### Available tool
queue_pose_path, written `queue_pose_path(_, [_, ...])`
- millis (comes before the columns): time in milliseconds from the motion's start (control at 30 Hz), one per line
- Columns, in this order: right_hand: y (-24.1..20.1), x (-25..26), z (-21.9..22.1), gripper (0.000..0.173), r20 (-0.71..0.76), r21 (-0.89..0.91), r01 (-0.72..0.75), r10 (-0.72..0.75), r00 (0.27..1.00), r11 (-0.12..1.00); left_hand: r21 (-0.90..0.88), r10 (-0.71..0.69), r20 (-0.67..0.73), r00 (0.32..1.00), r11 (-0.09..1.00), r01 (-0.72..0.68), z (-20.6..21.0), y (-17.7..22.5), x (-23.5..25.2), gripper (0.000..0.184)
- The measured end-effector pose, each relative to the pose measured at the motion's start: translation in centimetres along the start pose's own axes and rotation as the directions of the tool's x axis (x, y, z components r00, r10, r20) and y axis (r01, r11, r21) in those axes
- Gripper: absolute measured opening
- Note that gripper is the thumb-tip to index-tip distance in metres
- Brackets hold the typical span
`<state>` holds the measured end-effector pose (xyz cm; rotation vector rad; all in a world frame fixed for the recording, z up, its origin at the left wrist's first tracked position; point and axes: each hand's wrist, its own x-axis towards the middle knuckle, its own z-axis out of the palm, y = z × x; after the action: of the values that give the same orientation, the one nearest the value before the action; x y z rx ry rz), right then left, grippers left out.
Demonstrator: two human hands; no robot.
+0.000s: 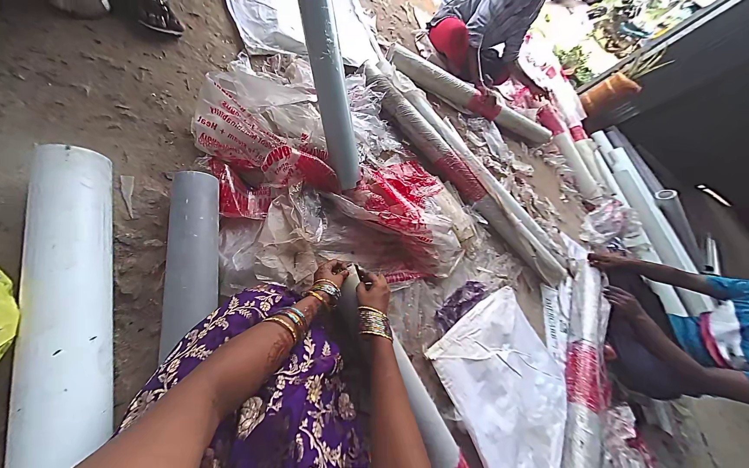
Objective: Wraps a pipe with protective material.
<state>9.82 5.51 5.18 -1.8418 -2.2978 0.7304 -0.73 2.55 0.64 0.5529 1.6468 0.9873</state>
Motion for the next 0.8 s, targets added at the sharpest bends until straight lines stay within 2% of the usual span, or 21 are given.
queue_pose_path(167, [-1.3,1.0,-0.1,0.022,0.07,-0.121,0.0,0.008,0.997,0.993,-0.083,-0.007,-0.018,1.0,0.997,0.005,0.0,-0.6,0.3,0.027])
queue_pose_path(367, [-1.6,1.3,0.7,0.02,0.08,-0.134,-0.039,0.05,0.996,0.99,-0.077,0.011,-0.041,0.999,0.997,-0.014,0.2,-0.5,0.2,0.026])
queue_pose_path(633, [-5.0,2.1,-1.5,0.024,0.304,-0.371,-0.045,0.167,0.938,0.928,0.011,0.051,-0.098,0.994,0.999,-0.05,0.6,-0.3,-0.2,0.025])
queue_pose_path(700, [-4.7,1.7,-1.9,0.024,0.312,-0.369,-0.026,0.15,0.938,0.929,0.019,0.058,-0.106,0.993,0.998,-0.056,0.6,-0.4,-0.1,0.025])
queue_pose_path(800, [-4.1,0.9,-1.6,0.023,0.25,-0.338,-0.028,0.118,0.961,0.941,0.003,0.067,-0.124,0.99,0.998,-0.067,0.7,-0.5,-0.1,0.025])
